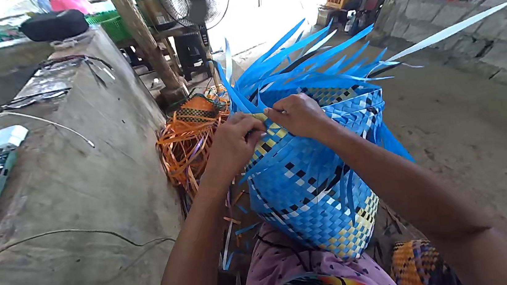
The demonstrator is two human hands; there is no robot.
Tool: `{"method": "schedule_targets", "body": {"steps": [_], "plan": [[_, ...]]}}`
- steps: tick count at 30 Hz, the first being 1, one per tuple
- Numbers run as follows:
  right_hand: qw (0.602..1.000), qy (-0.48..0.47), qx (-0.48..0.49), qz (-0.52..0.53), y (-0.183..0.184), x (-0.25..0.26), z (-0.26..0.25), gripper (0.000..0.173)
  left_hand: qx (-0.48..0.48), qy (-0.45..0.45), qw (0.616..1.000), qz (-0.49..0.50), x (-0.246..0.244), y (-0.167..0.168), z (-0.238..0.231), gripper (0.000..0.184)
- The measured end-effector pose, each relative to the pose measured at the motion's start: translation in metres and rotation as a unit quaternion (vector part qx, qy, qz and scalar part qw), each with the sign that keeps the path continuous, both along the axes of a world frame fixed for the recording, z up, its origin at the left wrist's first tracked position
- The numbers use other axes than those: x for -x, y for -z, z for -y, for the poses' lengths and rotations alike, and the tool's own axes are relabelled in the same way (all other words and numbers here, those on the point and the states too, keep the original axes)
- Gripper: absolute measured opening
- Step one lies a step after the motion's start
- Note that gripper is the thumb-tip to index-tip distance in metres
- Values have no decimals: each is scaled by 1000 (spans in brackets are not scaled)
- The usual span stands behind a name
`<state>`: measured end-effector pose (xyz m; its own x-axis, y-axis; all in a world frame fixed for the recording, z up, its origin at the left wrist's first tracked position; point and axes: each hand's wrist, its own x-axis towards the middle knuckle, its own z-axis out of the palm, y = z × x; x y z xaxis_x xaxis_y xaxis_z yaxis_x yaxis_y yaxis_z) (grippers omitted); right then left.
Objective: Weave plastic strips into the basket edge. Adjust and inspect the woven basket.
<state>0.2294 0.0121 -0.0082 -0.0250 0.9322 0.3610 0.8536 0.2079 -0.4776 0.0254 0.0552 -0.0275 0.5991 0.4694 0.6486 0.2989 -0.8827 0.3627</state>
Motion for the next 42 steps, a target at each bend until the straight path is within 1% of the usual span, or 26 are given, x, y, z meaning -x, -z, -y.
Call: {"method": "schedule_targets", "body": {"steps": [3,7,11,14,16,19,21,23,25,27,28,30,32,35,37,38,39,41,42], "plan": [[1000,-4,16,1,0,-5,-1,49,-1,5,1000,-2,5,0,-3,5],[1000,-2,26,-12,-1,-7,0,49,1,-29,999,18,11,-7,-7,6],[999,-8,30,-13,-2,-2,-1,48,-13,-12,1000,-9,-1,-4,0,5],[1000,-5,27,-8,-2,-4,-1,49,-6,-10,1000,-11,9,-7,-8,9],[999,-7,33,-9,-2,-3,-1,49,5,-25,1000,4,12,-10,-9,6],[998,-10,58,-12,-3,1,-6,48,0,-19,1000,-17,-2,-7,2,2],[995,-7,98,-24,-5,0,-10,48,-49,-44,997,-29,-8,-1,7,3],[989,-7,142,-36,-6,-3,-16,49,-133,-95,986,-32,-13,8,19,11],[981,-13,185,-57,-3,-8,-24,50,-193,-115,974,-26,-20,22,32,20],[973,-17,216,-79,3,-12,-32,52,-208,-119,971,-26,-26,37,36,29],[971,-18,224,-82,4,-13,-33,53,-207,-116,971,-23,-27,42,32,31],[972,-12,223,-77,3,-13,-32,53,-210,-105,972,-7,-27,46,21,28],[977,-2,200,-66,2,-14,-28,52,-232,-99,968,14,-27,48,15,20],[982,14,178,-54,2,-16,-22,53,-274,-105,953,80,-37,58,13,15],[985,13,165,-46,3,-16,-21,53,-274,-112,949,112,-45,64,15,13],[987,11,155,-44,4,-15,-20,53,-259,-103,954,112,-49,67,23,12],[987,12,152,-42,4,-14,-19,53,-238,-76,963,99,-54,71,38,13],[987,20,155,-33,0,-12,-18,53,-196,26,977,78,-66,78,79,13],[988,23,150,-31,0,-11,-17,52,-172,74,979,86,-70,77,95,12]]}}
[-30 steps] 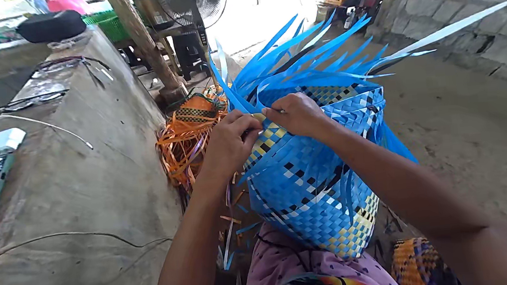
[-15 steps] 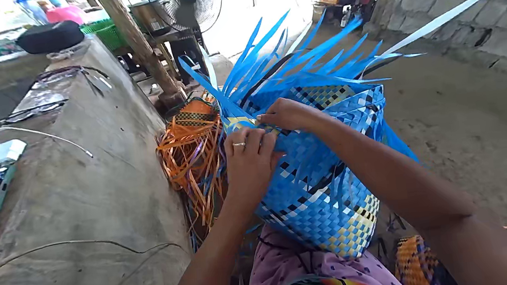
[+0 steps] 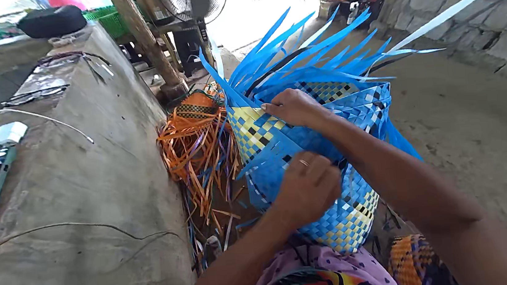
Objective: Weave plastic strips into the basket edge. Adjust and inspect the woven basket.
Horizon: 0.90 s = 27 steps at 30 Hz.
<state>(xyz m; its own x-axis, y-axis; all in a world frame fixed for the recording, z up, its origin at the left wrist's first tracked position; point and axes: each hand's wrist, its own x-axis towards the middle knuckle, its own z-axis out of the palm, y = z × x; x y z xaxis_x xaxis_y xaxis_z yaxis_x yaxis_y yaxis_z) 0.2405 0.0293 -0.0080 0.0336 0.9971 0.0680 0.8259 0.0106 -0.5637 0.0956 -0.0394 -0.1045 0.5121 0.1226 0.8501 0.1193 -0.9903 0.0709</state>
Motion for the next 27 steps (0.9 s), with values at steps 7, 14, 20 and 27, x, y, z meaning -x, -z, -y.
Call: {"method": "schedule_targets", "body": {"steps": [7,14,20,27], "plan": [[999,-23,-46,-5,2,-3,9,56,197,129,972,-23,6,-24,8,28],[999,0,-33,10,-4,3,5,52,127,155,980,-2,21,-51,10,24],[992,-83,-94,1,0,-2,5,47,181,128,963,152,56,-100,-44,14],[994,-104,13,-14,-8,5,-1,53,365,153,880,262,57,-91,-72,18]]}}
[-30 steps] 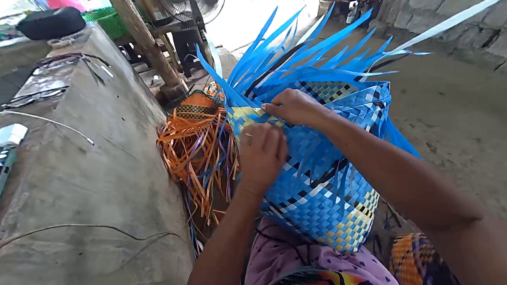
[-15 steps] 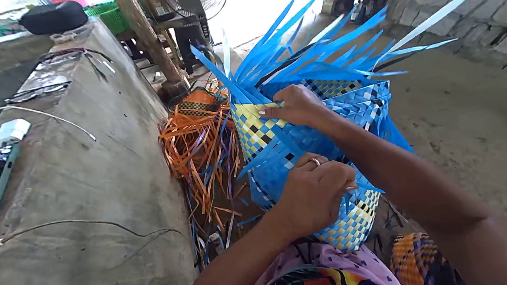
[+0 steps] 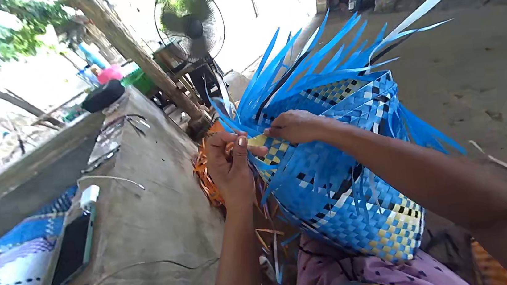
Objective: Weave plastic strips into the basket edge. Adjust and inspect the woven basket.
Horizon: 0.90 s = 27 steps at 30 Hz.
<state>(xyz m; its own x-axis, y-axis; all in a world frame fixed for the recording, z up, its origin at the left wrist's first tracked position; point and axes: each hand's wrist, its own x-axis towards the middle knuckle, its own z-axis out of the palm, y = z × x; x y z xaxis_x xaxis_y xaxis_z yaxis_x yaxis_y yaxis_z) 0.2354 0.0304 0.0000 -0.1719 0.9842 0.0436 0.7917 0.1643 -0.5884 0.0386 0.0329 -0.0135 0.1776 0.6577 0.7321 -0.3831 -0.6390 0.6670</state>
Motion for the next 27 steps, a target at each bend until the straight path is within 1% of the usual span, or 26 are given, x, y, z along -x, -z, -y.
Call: {"method": "schedule_targets", "body": {"steps": [1,2,3,4,6,7,8,9,10,11,13,14,15,16,18,20,24,25,27], "plan": [[1000,0,9,-1,-1,1,-1,54,3,-6,1000,-22,1,3,-3,15],[1000,0,18,-3,-2,2,-1,54,-6,-16,998,-61,2,6,-7,20],[1000,0,26,-4,-3,2,-1,54,-34,-32,993,-112,4,8,-13,26],[999,1,32,-6,-4,1,-1,55,-87,-70,978,-176,6,11,-19,32],[999,6,34,-16,-2,-1,-1,55,-212,-176,914,-299,9,15,-29,39],[999,7,36,-19,-2,-1,-1,55,-258,-208,886,-323,9,17,-31,36],[999,7,41,-23,-2,-1,0,55,-289,-221,873,-325,9,18,-32,31],[998,6,46,-29,-2,-2,0,54,-303,-218,872,-317,8,19,-32,27],[998,4,51,-38,-3,-2,0,53,-301,-202,879,-310,8,18,-30,24],[998,2,54,-45,-3,-1,-1,52,-285,-174,892,-305,9,15,-28,23],[997,-4,54,-55,0,-1,-3,52,-222,-84,923,-302,11,9,-27,21],[997,-5,58,-59,0,0,-3,52,-192,-44,931,-308,12,7,-28,20],[996,-7,62,-61,0,1,-3,53,-178,-20,930,-322,12,4,-30,16],[995,-9,71,-63,-1,2,-3,53,-185,-13,923,-338,11,2,-34,12],[995,-16,77,-68,-2,3,-4,52,-225,-21,899,-376,8,-4,-39,11],[994,-36,64,-79,1,3,-5,45,-261,-29,877,-402,3,-11,-41,10],[993,-92,14,-78,11,0,-13,25,-308,-28,833,-459,-7,-21,-40,11],[992,-93,7,-79,15,-1,-16,23,-317,-25,821,-474,-9,-22,-40,10],[992,-79,34,-96,14,-3,-17,22,-335,-17,800,-497,-10,-22,-41,10]]}}
